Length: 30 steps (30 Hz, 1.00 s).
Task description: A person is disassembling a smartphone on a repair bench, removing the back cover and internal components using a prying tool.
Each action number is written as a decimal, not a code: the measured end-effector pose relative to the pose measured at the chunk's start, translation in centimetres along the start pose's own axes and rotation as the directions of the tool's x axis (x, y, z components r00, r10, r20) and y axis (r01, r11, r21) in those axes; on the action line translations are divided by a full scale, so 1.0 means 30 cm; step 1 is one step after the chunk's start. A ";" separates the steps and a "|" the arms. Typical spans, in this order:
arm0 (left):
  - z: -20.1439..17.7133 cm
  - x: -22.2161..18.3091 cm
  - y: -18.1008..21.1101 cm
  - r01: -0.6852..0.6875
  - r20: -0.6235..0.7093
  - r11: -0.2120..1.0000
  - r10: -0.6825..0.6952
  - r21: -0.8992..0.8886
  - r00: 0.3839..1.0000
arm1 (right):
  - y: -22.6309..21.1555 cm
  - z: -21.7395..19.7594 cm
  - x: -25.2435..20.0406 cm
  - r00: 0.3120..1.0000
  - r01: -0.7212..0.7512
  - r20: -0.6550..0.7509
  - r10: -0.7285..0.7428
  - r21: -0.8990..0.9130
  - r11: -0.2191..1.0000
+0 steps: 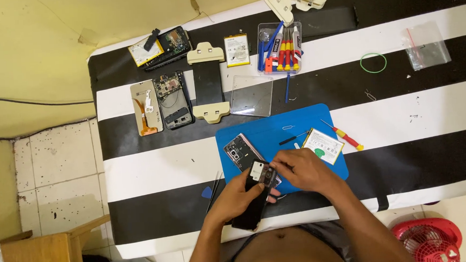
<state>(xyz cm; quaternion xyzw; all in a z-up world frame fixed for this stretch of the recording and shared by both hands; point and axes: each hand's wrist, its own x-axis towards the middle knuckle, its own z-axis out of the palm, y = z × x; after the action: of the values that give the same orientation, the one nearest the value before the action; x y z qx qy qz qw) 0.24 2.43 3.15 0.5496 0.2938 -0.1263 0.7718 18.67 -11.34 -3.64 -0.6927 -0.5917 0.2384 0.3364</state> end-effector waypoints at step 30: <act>-0.288 0.068 -0.152 0.036 -0.737 0.864 0.406 0.503 0.540 | -0.178 0.217 -0.010 0.912 -0.401 -0.160 0.378 -0.148 0.904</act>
<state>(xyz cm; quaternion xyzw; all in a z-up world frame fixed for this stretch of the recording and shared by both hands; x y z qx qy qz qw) -3.22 9.00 -3.52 0.7385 0.5184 0.1648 0.3985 10.36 -10.06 -3.96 -0.8380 -0.4375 0.2025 0.2558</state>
